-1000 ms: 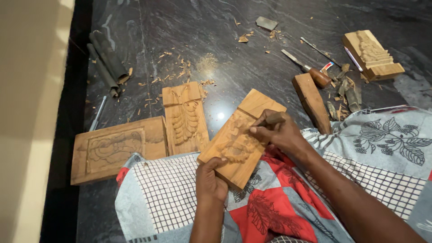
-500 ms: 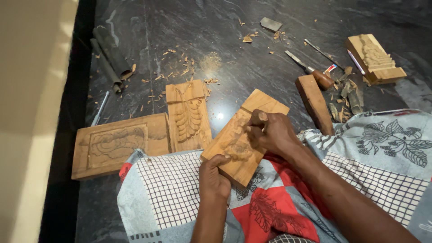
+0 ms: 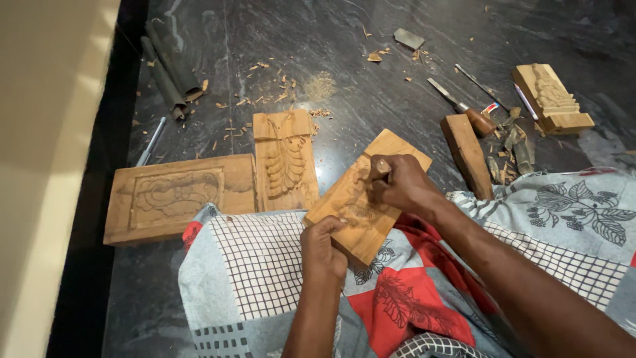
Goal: The person carves a decorative pattern into a rectangular wooden block using a small carving knife. They hold the wood with the left hand and carefully remove shavings with the right hand, working on a floral or leaf motif.
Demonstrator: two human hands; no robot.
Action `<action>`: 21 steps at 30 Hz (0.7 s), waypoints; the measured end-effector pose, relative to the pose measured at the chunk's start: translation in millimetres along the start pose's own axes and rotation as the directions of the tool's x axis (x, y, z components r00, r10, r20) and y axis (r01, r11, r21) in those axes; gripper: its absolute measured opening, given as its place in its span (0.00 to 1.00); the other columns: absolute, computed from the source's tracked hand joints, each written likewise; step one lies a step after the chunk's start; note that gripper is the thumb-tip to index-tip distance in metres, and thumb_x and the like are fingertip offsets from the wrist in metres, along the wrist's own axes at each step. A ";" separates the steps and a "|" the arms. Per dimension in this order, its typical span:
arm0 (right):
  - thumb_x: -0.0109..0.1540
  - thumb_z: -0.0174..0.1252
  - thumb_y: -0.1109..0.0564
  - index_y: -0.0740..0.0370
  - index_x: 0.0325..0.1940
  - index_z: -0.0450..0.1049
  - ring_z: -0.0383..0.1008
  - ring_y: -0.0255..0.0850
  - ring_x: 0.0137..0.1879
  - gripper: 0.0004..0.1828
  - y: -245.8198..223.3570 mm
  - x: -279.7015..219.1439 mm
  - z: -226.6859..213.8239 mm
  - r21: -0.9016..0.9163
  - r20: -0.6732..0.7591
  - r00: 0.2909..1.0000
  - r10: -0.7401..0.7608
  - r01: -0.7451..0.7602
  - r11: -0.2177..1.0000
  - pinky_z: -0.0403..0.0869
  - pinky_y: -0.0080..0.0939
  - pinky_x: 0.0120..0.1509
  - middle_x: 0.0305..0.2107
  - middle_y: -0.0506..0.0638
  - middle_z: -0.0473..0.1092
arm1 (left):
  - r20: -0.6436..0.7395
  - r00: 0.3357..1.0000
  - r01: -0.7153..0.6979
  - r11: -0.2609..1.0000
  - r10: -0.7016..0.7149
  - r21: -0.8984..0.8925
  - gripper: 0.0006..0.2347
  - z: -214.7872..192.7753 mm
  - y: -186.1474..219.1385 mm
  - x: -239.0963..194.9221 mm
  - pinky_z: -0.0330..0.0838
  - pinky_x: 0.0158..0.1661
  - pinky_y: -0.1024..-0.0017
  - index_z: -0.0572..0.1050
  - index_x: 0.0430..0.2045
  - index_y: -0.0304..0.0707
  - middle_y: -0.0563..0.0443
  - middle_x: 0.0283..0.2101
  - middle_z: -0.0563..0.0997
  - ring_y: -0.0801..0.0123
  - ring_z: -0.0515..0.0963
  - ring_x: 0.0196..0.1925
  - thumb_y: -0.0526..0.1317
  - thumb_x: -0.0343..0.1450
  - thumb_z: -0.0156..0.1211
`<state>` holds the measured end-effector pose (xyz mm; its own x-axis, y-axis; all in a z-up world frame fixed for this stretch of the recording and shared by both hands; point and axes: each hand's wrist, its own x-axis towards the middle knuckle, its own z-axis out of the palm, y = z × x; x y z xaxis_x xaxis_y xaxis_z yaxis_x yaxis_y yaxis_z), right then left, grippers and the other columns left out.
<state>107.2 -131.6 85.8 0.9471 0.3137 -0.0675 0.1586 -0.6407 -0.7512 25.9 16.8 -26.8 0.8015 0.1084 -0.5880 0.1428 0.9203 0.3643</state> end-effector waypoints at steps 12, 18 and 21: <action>0.57 0.60 0.70 0.71 0.32 0.82 0.82 0.38 0.32 0.05 32.1 9.7 -43.2 0.202 0.324 0.930 -0.176 0.114 0.973 0.80 0.37 0.38 0.26 0.54 0.80 | 0.036 0.999 0.019 0.999 -0.021 0.046 0.17 -3.0 -2.6 5.4 0.77 0.43 0.63 0.77 0.38 0.25 0.44 0.34 0.80 0.57 0.80 0.37 0.22 0.55 0.57; 0.57 0.64 0.67 0.70 0.34 0.78 0.83 0.35 0.37 0.03 55.8 -1.4 -17.9 0.332 -0.081 0.994 -0.071 0.094 0.938 0.79 0.33 0.42 0.31 0.52 0.80 | 0.009 1.000 0.007 0.997 -0.007 0.080 0.16 -7.3 -3.9 10.0 0.76 0.44 0.65 0.78 0.35 0.25 0.45 0.33 0.81 0.60 0.80 0.36 0.22 0.55 0.57; 0.58 0.67 0.64 0.68 0.34 0.79 0.80 0.34 0.38 0.04 58.8 -13.1 -7.3 0.369 -0.121 0.993 0.003 0.042 0.928 0.78 0.32 0.41 0.30 0.51 0.79 | 0.021 1.000 -0.010 0.998 0.008 0.064 0.10 -11.0 -4.9 12.4 0.76 0.45 0.65 0.76 0.29 0.23 0.44 0.31 0.80 0.60 0.80 0.36 0.22 0.56 0.58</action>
<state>106.2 -178.5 47.4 0.9745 0.2241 0.0101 0.0839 -0.3227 -0.9428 28.8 17.8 -43.9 0.8147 0.1083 -0.5697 0.1720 0.8931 0.4157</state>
